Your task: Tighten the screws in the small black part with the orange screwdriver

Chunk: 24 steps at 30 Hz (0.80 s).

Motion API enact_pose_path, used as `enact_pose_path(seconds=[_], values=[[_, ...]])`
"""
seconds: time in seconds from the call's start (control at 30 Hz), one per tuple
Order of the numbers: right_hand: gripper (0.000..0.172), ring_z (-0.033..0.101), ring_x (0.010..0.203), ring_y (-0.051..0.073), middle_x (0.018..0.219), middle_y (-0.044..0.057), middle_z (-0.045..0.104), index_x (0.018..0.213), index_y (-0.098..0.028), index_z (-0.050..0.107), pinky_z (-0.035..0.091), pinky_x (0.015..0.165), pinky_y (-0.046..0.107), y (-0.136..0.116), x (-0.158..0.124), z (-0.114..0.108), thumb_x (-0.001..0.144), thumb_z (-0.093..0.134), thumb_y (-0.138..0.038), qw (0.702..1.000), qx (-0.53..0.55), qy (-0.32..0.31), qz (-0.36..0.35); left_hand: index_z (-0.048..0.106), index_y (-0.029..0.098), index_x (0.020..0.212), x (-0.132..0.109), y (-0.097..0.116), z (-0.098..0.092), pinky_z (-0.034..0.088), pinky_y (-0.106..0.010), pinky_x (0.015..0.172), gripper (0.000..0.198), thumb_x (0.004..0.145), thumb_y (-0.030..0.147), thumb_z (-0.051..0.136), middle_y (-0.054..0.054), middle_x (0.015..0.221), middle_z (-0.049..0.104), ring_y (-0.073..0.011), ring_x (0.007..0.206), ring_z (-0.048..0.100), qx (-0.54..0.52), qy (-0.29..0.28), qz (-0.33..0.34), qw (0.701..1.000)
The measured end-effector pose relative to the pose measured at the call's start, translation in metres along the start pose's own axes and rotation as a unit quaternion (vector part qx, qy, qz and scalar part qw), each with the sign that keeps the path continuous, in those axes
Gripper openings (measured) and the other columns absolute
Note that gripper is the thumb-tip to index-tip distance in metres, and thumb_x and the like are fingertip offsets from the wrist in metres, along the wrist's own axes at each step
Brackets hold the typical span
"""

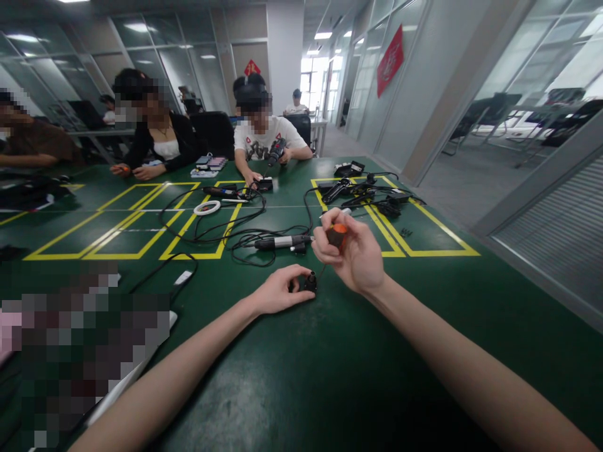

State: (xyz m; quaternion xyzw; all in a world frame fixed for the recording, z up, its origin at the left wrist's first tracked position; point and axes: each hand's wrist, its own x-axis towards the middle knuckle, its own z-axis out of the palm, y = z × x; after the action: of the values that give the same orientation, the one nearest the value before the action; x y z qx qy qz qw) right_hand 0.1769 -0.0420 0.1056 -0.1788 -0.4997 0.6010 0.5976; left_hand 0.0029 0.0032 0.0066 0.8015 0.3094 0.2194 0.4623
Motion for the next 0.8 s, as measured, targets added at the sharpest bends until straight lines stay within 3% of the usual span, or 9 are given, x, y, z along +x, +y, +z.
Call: enact_pose_path(seconds=[0.13,0.33,0.4,0.6,0.8], values=[[0.026,0.02,0.042,0.007,0.053,-0.011,0.039,0.084,-0.024,0.047,0.016,0.043,0.02,0.0,-0.001,0.0,0.091,0.064,-0.044,1.0,-0.003,-0.003,-0.01,0.069,0.012,0.109,0.004,-0.003,-0.003,0.044,-0.022,0.062,0.054,0.068,0.041,0.088,-0.001,0.083,0.069,-0.0095,0.065,0.059,-0.124,-0.003,-0.054,0.991],[0.029,0.048,0.046,0.009,0.07,-0.002,0.058,0.075,-0.02,0.053,0.036,0.045,0.024,-0.001,0.003,-0.003,0.091,0.063,-0.043,0.998,-0.047,0.012,-0.043,0.067,0.012,0.092,0.008,-0.004,-0.005,0.047,-0.022,0.063,0.058,0.052,0.042,0.098,-0.001,0.072,0.072,-0.0119,0.065,0.068,-0.225,-0.006,-0.096,0.97],[0.034,0.045,0.047,0.008,0.066,-0.003,0.053,0.071,-0.02,0.053,0.035,0.046,0.023,-0.001,0.003,-0.003,0.091,0.063,-0.044,0.998,-0.041,0.015,-0.038,0.067,0.012,0.089,0.008,-0.004,-0.006,0.048,-0.021,0.064,0.058,0.051,0.042,0.099,-0.001,0.072,0.072,-0.0112,0.064,0.068,-0.235,-0.008,-0.099,0.967],[0.034,0.018,0.043,0.006,0.053,-0.009,0.034,0.074,-0.022,0.049,0.015,0.041,0.019,0.0,0.001,-0.002,0.093,0.061,-0.048,1.0,0.006,0.001,-0.017,0.066,0.011,0.089,0.009,-0.005,-0.01,0.049,-0.021,0.068,0.06,0.051,0.043,0.099,-0.001,0.072,0.073,-0.0106,0.066,0.069,-0.258,-0.028,-0.1,0.961],[0.02,0.023,0.041,0.006,0.054,-0.009,0.043,0.077,-0.023,0.048,0.017,0.041,0.02,0.0,-0.001,-0.004,0.087,0.062,-0.032,0.999,0.007,-0.019,-0.029,0.067,0.01,0.092,0.01,-0.006,-0.013,0.052,-0.023,0.069,0.059,0.054,0.043,0.098,-0.002,0.075,0.074,-0.0111,0.066,0.071,-0.271,-0.048,-0.095,0.957]])
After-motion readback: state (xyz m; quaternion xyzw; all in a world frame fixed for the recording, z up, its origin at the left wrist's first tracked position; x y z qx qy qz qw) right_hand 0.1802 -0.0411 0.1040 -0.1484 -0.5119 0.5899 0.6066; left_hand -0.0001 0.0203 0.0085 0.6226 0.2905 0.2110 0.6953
